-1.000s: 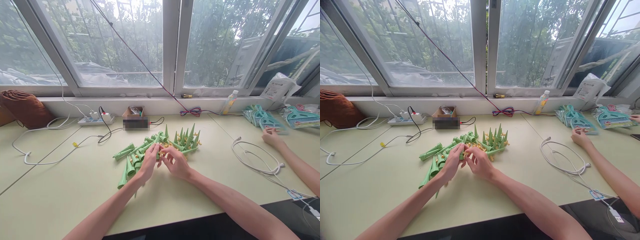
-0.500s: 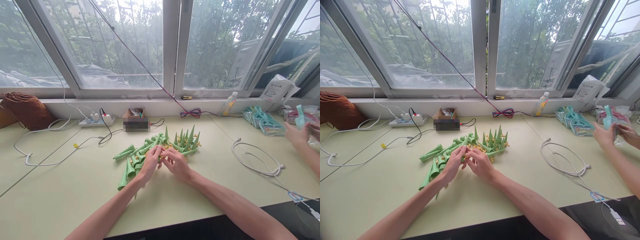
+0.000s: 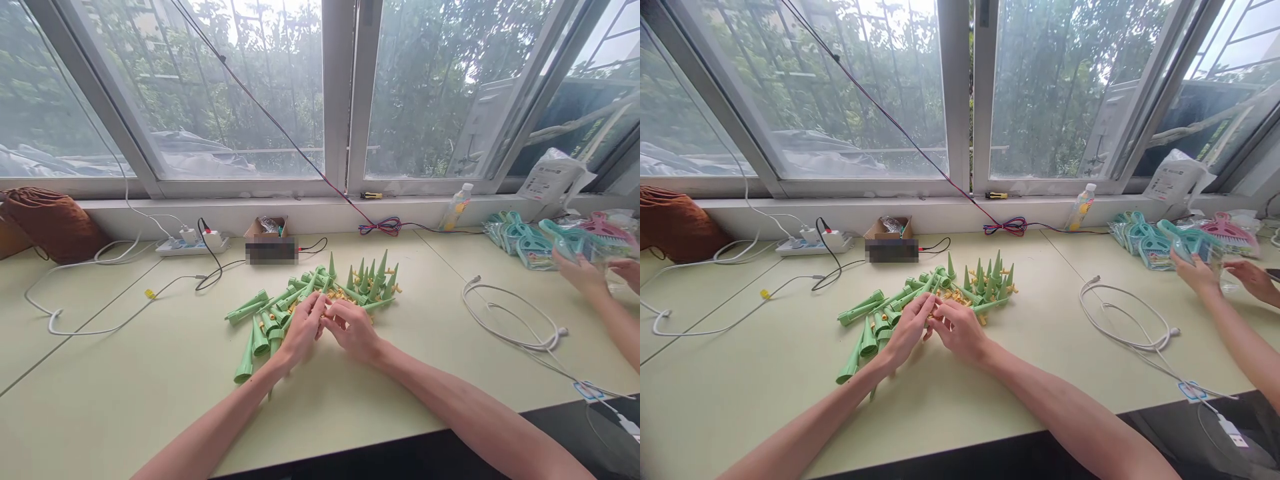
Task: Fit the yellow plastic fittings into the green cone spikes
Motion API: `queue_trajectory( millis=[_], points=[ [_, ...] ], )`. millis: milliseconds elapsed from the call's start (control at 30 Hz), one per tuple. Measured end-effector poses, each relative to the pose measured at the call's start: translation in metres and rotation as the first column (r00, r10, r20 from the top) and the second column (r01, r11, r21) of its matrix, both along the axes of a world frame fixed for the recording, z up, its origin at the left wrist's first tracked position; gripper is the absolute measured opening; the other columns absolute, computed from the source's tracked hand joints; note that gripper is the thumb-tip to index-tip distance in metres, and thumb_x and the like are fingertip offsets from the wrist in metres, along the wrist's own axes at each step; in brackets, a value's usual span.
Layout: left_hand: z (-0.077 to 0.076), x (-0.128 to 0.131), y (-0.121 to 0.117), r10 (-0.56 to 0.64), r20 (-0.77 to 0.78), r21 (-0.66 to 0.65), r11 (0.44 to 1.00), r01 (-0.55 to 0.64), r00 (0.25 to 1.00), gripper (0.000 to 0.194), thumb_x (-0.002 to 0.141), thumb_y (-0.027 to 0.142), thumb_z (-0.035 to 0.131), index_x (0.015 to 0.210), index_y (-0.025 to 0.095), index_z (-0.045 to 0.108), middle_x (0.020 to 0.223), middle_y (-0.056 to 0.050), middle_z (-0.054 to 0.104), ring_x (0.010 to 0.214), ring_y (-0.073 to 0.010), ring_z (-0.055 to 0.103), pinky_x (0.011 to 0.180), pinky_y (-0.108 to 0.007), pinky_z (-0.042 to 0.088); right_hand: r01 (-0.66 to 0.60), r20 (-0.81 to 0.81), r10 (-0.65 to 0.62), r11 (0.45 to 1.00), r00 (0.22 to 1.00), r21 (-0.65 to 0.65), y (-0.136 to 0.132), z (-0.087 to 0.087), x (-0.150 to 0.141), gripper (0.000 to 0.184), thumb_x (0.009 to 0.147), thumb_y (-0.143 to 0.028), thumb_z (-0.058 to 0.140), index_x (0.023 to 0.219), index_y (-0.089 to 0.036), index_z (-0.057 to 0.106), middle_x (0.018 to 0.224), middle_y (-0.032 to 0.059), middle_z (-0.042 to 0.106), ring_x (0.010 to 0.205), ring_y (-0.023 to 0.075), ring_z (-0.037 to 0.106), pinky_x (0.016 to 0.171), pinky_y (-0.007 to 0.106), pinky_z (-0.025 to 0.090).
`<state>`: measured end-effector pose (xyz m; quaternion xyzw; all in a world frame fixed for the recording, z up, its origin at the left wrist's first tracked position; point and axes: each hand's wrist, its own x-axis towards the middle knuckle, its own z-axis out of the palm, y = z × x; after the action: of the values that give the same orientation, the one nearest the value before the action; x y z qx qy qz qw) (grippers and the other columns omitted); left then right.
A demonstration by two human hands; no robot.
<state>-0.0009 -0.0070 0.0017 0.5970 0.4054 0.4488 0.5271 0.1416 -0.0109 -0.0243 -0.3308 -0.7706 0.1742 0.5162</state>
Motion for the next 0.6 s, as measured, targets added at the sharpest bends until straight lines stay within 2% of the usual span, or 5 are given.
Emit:
queue_trajectory(
  millis=[233,467,600],
  points=[
    [0.0011,0.0004,-0.0011,0.000,0.014,-0.002,1.000,0.000,1.000,0.036,0.093,0.054,0.048,0.084,0.019,0.053,0.065,0.003,0.051,0.048,-0.0094,0.046,0.039,-0.021,0.032,0.025,-0.028,-0.027,0.998,0.999,-0.052,-0.0009,-0.0003,-0.0011,0.022,0.094,-0.030,0.056,0.075,-0.020,0.055,0.065,-0.0001,0.058,0.051,0.0117,0.049,0.052,0.025,0.043],
    [0.0020,-0.0010,0.0019,0.035,0.014,0.003,0.999,-0.035,0.999,0.034,0.093,0.052,0.049,0.082,0.019,0.053,0.068,0.003,0.052,0.046,-0.0085,0.045,0.038,-0.021,0.033,0.039,-0.033,-0.042,0.997,0.999,-0.073,0.0000,-0.0022,-0.0006,0.008,0.091,-0.026,0.058,0.091,-0.020,0.062,0.076,0.0022,0.065,0.052,0.0110,0.051,0.052,0.024,0.045],
    [0.0009,-0.0010,0.0027,0.031,0.016,0.034,0.999,-0.032,0.999,0.034,0.094,0.051,0.048,0.083,0.020,0.053,0.066,0.003,0.051,0.044,-0.0084,0.043,0.038,-0.022,0.032,0.048,-0.048,-0.051,0.996,0.998,-0.077,-0.0005,-0.0019,-0.0012,0.007,0.091,-0.025,0.057,0.089,-0.019,0.060,0.074,0.0016,0.063,0.050,0.0107,0.050,0.052,0.024,0.044]
  ],
)
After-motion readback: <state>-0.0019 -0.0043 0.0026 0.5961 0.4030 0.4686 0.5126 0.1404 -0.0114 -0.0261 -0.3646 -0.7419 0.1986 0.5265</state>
